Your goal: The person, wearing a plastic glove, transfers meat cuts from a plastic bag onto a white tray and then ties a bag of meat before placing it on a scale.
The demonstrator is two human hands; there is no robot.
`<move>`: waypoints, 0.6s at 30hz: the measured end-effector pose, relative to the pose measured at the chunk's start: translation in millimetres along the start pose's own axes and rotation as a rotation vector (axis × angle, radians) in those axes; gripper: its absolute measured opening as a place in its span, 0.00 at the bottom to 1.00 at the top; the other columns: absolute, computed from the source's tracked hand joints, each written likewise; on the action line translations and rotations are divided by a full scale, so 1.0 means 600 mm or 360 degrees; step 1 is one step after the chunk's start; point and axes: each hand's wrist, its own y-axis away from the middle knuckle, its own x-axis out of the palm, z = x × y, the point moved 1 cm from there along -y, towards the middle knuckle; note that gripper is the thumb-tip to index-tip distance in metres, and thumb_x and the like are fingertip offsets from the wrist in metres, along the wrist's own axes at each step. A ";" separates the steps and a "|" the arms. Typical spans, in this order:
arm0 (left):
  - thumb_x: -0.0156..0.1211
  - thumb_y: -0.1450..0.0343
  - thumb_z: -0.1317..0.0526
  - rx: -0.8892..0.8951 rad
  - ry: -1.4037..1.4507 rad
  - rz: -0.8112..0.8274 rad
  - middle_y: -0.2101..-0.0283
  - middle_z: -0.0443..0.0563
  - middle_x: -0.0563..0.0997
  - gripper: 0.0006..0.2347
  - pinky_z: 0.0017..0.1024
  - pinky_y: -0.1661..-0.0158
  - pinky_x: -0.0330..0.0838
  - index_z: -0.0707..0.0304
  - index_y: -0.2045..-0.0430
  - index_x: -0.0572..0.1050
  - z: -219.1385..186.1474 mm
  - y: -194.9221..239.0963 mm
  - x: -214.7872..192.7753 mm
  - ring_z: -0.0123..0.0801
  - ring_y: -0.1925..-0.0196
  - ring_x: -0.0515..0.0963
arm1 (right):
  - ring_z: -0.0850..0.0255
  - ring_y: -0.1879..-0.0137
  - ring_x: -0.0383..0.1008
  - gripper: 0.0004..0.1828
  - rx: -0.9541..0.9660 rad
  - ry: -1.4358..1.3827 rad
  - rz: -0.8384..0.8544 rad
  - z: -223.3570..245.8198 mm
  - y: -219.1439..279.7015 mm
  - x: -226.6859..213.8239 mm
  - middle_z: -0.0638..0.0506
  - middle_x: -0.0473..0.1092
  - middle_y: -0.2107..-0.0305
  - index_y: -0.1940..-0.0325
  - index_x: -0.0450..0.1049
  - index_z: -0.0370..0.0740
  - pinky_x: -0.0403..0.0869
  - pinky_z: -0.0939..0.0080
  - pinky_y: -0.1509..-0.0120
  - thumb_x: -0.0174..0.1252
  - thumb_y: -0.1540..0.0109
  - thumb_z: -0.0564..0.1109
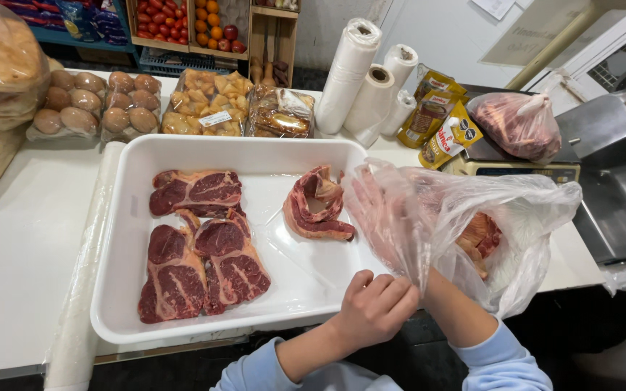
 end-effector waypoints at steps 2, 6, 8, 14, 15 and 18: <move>0.46 0.27 0.67 0.0113 0.0101 0.0076 0.70 0.50 0.74 0.06 0.25 0.71 0.55 0.63 0.75 0.70 -0.012 -0.006 -0.010 0.30 0.74 0.70 | 0.48 0.29 0.46 0.37 0.0167 0.0367 -0.0185 0.019 0.005 -0.022 0.45 0.50 0.36 0.37 0.58 0.53 0.44 0.41 0.27 0.47 0.44 0.72; 0.48 0.26 0.68 0.0225 0.0133 0.0338 0.74 0.48 0.68 0.05 0.26 0.74 0.54 0.64 0.73 0.70 -0.008 0.066 -0.004 0.32 0.78 0.63 | 0.45 0.30 0.46 0.59 0.0172 0.1001 -0.0694 0.002 -0.032 0.015 0.35 0.44 0.35 0.30 0.33 0.42 0.49 0.46 0.31 0.35 0.52 0.81; 0.41 0.29 0.71 0.0046 0.0121 0.0456 0.64 0.51 0.74 0.07 0.25 0.76 0.55 0.68 0.69 0.71 0.009 0.091 -0.015 0.32 0.79 0.63 | 0.63 0.41 0.67 0.34 0.0697 0.2367 -0.0361 -0.019 -0.054 -0.019 0.55 0.67 0.45 0.40 0.64 0.48 0.67 0.64 0.37 0.62 0.50 0.52; 0.43 0.31 0.72 -0.0133 0.0499 0.0420 0.47 0.70 0.69 0.14 0.40 0.54 0.73 0.76 0.51 0.67 0.022 0.210 -0.037 0.53 0.52 0.76 | 0.50 0.53 0.65 0.48 0.1359 0.4504 0.0193 -0.182 -0.082 -0.062 0.41 0.59 0.55 0.30 0.38 0.41 0.70 0.52 0.56 0.52 0.46 0.59; 0.43 0.31 0.72 -0.0123 0.0510 0.0427 0.47 0.70 0.69 0.14 0.40 0.54 0.73 0.76 0.51 0.67 0.023 0.211 -0.050 0.53 0.52 0.76 | 0.50 0.53 0.65 0.48 0.1359 0.4501 0.0170 -0.188 -0.086 -0.086 0.41 0.59 0.55 0.30 0.38 0.41 0.70 0.52 0.56 0.52 0.46 0.59; 0.49 0.29 0.70 0.0099 0.0619 0.0405 0.58 0.60 0.77 0.05 0.31 0.65 0.69 0.69 0.67 0.74 0.026 0.242 -0.075 0.40 0.67 0.77 | 0.56 0.67 0.69 0.37 0.1080 0.5055 0.0214 -0.193 -0.100 -0.090 0.42 0.57 0.57 0.32 0.44 0.35 0.68 0.57 0.70 0.43 0.45 0.42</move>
